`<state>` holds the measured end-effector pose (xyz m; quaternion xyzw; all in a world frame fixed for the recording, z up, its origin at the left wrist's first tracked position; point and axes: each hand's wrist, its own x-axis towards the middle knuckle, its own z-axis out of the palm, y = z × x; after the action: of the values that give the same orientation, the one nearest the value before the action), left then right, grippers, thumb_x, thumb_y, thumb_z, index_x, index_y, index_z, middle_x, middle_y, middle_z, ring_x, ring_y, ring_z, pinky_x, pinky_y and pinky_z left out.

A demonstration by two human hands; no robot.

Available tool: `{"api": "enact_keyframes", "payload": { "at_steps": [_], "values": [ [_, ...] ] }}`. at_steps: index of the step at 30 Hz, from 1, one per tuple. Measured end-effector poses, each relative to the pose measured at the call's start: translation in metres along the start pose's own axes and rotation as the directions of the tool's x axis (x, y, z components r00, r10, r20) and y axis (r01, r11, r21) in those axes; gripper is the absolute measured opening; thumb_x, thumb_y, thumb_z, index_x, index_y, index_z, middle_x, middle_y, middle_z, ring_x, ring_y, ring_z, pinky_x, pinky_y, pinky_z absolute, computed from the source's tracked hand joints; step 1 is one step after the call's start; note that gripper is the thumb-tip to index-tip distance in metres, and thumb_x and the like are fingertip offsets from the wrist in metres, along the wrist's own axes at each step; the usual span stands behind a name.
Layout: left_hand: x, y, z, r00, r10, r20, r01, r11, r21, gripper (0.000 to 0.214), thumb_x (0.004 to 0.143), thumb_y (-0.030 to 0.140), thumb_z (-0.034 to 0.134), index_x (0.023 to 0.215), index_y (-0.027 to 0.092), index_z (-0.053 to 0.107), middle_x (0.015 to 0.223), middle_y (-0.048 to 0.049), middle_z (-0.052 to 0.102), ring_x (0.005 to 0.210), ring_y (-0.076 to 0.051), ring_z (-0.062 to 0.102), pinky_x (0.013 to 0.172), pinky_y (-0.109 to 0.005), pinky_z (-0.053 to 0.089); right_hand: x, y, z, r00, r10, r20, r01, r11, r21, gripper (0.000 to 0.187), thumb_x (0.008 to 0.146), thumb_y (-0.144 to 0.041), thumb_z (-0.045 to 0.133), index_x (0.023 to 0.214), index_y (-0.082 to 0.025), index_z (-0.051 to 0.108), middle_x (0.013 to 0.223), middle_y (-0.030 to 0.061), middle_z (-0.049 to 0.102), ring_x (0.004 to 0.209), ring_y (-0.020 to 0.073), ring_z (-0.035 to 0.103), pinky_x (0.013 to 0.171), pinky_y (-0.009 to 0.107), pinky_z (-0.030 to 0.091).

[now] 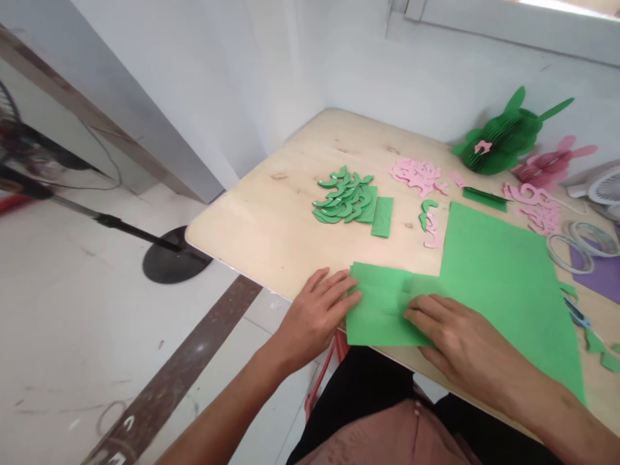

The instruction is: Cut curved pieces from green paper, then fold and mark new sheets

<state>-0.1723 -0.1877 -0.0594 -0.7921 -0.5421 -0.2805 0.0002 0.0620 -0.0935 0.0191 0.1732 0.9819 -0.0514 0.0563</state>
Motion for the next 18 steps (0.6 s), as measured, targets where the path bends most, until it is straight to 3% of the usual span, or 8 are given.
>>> {"api": "enact_keyframes", "payload": {
  "at_steps": [7, 10, 14, 18],
  "values": [
    [0.001, 0.0, -0.001, 1.0, 0.008, -0.008, -0.008, 1.0, 0.008, 0.035, 0.087, 0.003, 0.039, 0.112, 0.015, 0.061, 0.123, -0.011, 0.062, 0.125, -0.024, 0.049, 0.107, -0.05, 0.036, -0.025, -0.013, 0.005, 0.993, 0.072, -0.09, -0.07, 0.997, 0.021, 0.049, 0.082, -0.041, 0.061, 0.123, -0.015, 0.056, 0.122, 0.014, 0.06, 0.108, 0.0313, 0.056, 0.088, 0.05, 0.049],
    [0.001, 0.0, -0.001, 1.0, 0.01, -0.015, -0.01, 1.0, 0.014, 0.036, 0.086, 0.002, 0.039, 0.112, 0.015, 0.06, 0.123, -0.0114, 0.062, 0.125, -0.024, 0.049, 0.107, -0.05, 0.036, -0.03, -0.009, 0.004, 0.987, 0.119, -0.109, -0.107, 0.989, 0.107, 0.048, 0.088, -0.043, 0.055, 0.128, -0.018, 0.051, 0.127, 0.0113, 0.058, 0.114, 0.0286, 0.053, 0.093, 0.048, 0.047],
    [0.001, 0.0, 0.0, 1.0, 0.007, -0.007, -0.006, 1.0, 0.018, 0.037, 0.085, 0.002, 0.039, 0.113, 0.015, 0.06, 0.123, -0.0115, 0.062, 0.125, -0.024, 0.049, 0.107, -0.05, 0.036, -0.021, -0.001, 0.013, 0.918, 0.281, -0.281, -0.228, 0.951, 0.206, 0.039, 0.093, -0.032, 0.047, 0.129, -0.019, 0.048, 0.126, 0.0129, 0.058, 0.116, 0.0264, 0.053, 0.094, 0.046, 0.046],
    [0.0, 0.001, 0.0, 1.0, -0.005, 0.004, 0.005, 1.0, 0.016, 0.038, 0.085, 0.002, 0.039, 0.114, 0.017, 0.06, 0.124, -0.0107, 0.062, 0.126, -0.024, 0.048, 0.107, -0.05, 0.036, -0.007, -0.002, 0.033, 0.862, 0.314, -0.399, -0.249, 0.946, 0.207, 0.037, 0.092, -0.027, 0.047, 0.128, -0.017, 0.048, 0.128, 0.0149, 0.055, 0.117, 0.0271, 0.051, 0.096, 0.048, 0.045]
  ]
}}
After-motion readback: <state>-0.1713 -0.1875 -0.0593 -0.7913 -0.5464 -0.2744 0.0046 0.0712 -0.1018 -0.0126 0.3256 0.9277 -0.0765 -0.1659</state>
